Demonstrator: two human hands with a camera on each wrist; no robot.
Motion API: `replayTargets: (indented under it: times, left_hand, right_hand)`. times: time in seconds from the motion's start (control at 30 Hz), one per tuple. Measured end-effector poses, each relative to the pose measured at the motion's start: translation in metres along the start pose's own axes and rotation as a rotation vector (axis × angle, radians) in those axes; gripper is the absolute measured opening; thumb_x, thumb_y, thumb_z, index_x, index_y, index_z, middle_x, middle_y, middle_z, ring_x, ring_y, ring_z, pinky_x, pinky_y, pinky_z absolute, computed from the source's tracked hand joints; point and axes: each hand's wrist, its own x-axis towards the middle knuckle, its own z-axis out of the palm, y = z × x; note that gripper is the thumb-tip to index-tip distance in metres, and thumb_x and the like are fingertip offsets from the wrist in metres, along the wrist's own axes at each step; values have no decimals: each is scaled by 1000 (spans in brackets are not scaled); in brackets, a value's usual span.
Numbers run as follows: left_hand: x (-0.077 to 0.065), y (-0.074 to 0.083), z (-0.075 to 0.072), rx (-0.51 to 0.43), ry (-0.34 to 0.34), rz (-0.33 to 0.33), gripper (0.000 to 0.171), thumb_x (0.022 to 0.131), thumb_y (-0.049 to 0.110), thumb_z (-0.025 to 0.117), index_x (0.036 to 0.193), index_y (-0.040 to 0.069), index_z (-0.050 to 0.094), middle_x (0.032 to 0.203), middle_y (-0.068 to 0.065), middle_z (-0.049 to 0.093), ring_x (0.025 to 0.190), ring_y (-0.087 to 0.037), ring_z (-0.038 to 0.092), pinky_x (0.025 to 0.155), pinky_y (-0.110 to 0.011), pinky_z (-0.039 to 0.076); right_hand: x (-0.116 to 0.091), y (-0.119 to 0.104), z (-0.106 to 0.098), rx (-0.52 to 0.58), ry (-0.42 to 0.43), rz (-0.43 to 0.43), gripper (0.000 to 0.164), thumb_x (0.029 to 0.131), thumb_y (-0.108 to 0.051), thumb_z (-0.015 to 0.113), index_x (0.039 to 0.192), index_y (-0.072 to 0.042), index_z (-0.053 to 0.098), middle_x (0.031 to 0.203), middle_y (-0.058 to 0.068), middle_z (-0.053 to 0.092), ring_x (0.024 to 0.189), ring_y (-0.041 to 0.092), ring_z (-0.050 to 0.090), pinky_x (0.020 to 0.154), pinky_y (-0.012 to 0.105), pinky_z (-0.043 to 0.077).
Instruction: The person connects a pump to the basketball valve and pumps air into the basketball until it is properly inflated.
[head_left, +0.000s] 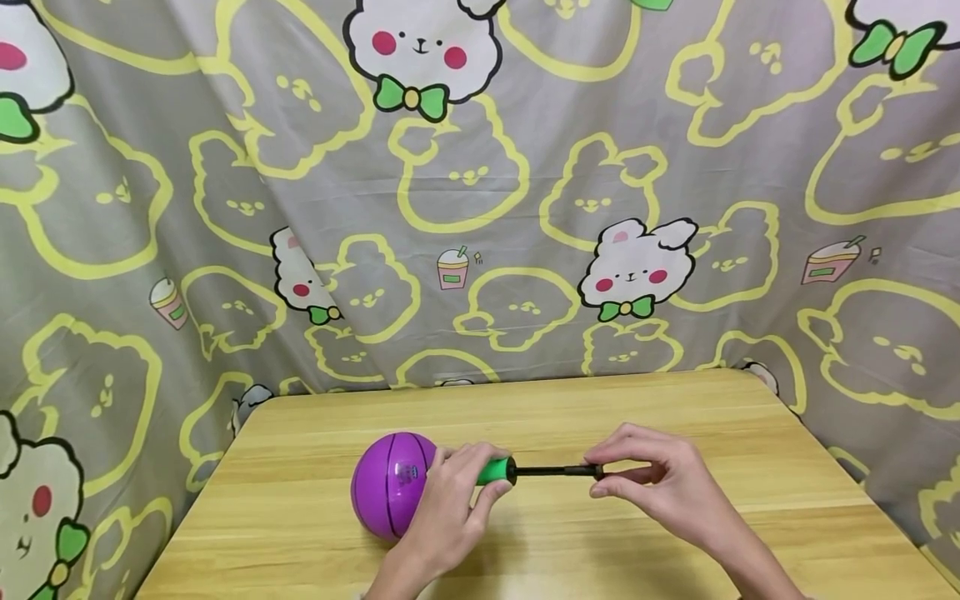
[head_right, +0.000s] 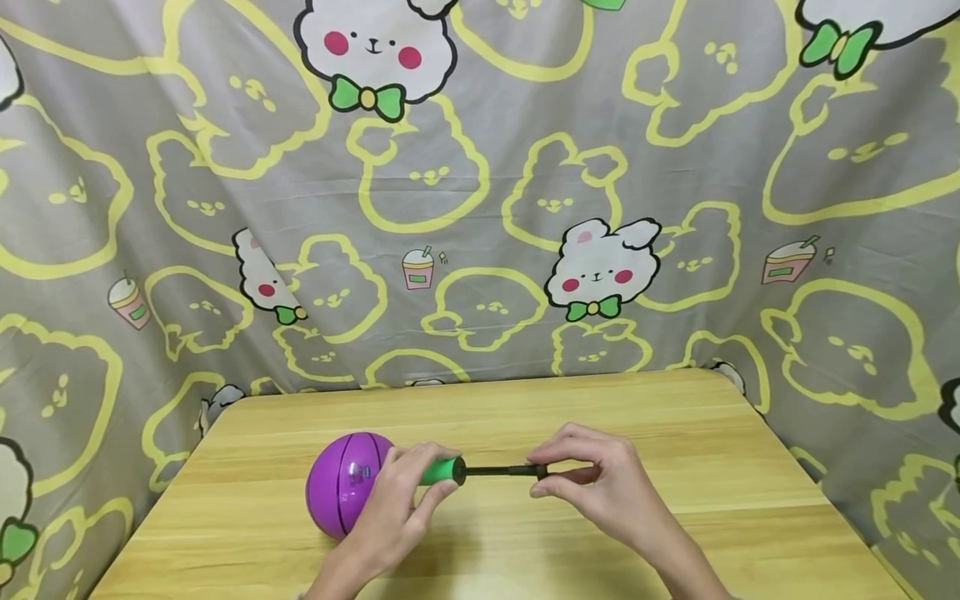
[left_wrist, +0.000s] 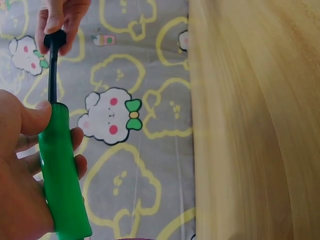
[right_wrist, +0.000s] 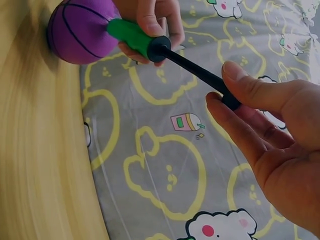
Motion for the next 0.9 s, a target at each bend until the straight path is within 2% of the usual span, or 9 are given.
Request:
replayTargets:
  times: [0.23, 0.53, 0.67, 0.8, 0.9]
  left_hand:
    - [-3, 3, 2, 15, 3, 3, 18, 99, 27, 67, 115, 18, 66, 103, 13, 68, 96, -3, 63, 86, -38, 40]
    - [-4, 10, 7, 8, -43, -5, 19, 100, 28, 65, 115, 18, 66, 106, 12, 68, 102, -7, 64, 87, -40, 40]
    - [-4, 12, 10, 13, -57, 3, 19, 101, 29, 64, 117, 18, 65, 109, 10, 68, 101, -7, 64, 87, -39, 40]
    - [-3, 12, 13, 41, -65, 24, 19, 101, 30, 63, 117, 18, 65, 110, 9, 69, 99, -7, 64, 87, -39, 39]
    - [-4, 12, 14, 50, -67, 27, 19, 101, 30, 63, 116, 18, 65, 109, 9, 69, 97, -6, 63, 87, -38, 38]
  right_hand:
    - [0, 5, 13, 7, 3, -21, 29, 79, 8, 82, 106, -3, 76, 100, 8, 71, 89, 20, 73, 67, 39, 60]
    - [0, 12, 30, 15, 8, -37, 27, 81, 4, 83, 106, -4, 77, 100, 8, 71, 90, 20, 73, 67, 38, 60]
    - [-1, 18, 40, 35, 42, -71, 29, 78, 7, 83, 105, -2, 77, 98, 10, 71, 92, 22, 74, 67, 38, 60]
    - [-1, 26, 54, 5, 89, -117, 29, 77, 9, 83, 104, 0, 77, 97, 12, 72, 90, 22, 74, 65, 36, 59]
    - [-1, 27, 63, -22, 110, -101, 29, 78, 6, 83, 104, -2, 78, 96, 10, 72, 89, 21, 74, 64, 34, 59]
